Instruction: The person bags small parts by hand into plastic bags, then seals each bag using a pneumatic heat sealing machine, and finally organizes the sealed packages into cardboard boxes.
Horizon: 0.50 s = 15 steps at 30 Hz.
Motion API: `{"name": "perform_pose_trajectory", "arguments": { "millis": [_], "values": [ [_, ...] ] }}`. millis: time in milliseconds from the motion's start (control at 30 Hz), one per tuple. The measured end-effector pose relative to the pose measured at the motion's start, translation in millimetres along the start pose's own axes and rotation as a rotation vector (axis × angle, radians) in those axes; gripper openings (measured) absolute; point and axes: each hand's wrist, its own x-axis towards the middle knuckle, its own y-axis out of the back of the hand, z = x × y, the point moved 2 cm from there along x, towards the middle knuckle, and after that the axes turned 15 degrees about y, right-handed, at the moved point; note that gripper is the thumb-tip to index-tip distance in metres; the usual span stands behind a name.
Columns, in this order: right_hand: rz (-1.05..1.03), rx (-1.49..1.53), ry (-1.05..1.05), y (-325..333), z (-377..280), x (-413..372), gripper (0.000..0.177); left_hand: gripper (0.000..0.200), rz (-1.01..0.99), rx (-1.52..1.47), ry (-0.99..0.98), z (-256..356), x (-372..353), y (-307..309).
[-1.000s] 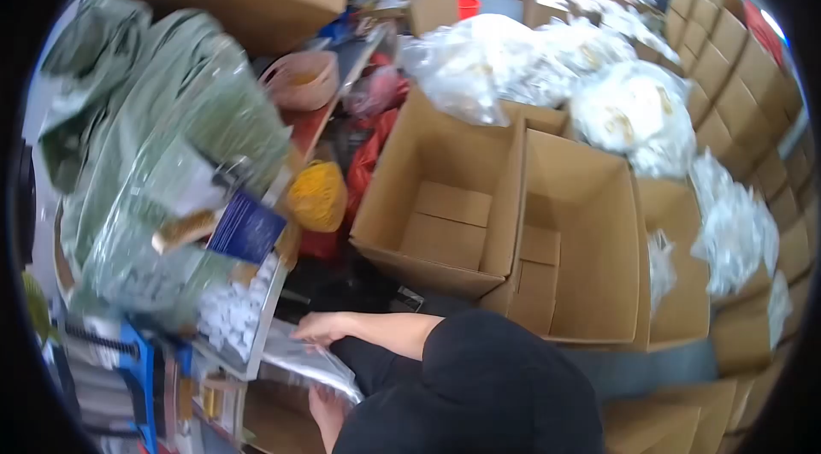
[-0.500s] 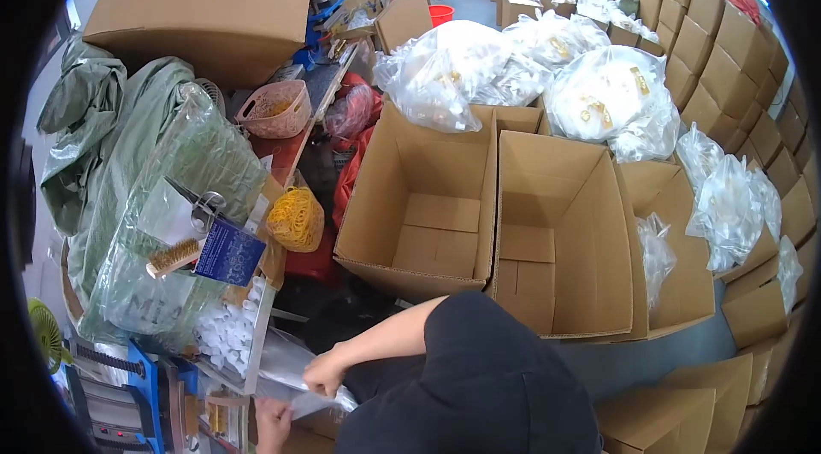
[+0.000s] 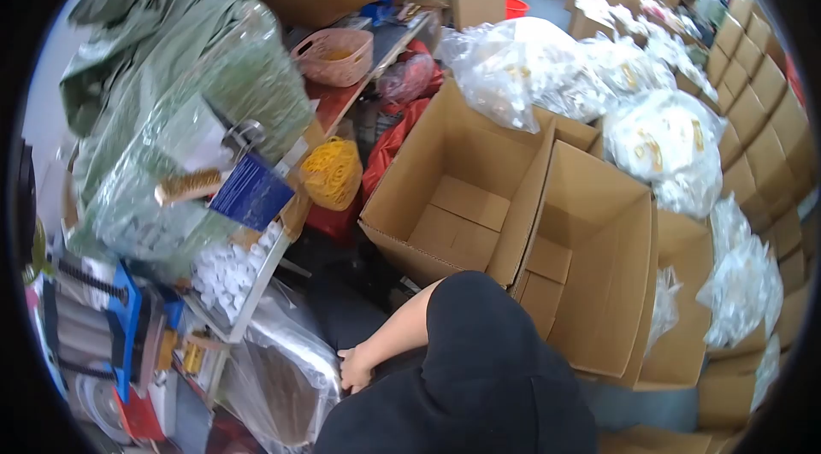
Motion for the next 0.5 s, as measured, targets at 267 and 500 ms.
{"name": "perform_pose_trajectory", "arguments": {
  "millis": [267, 500],
  "values": [
    [-0.119, -0.138, 0.055, 58.4, -3.3, 5.0, 0.07, 0.048, -0.041, 0.328, 0.284, 31.8, 51.5, 10.4],
    [-0.321, -0.009, 0.024, 48.5, 39.0, 10.1, 0.055, 0.04, -0.296, 0.075, 0.261, -29.2, 106.4, 27.7]
  ]
}}
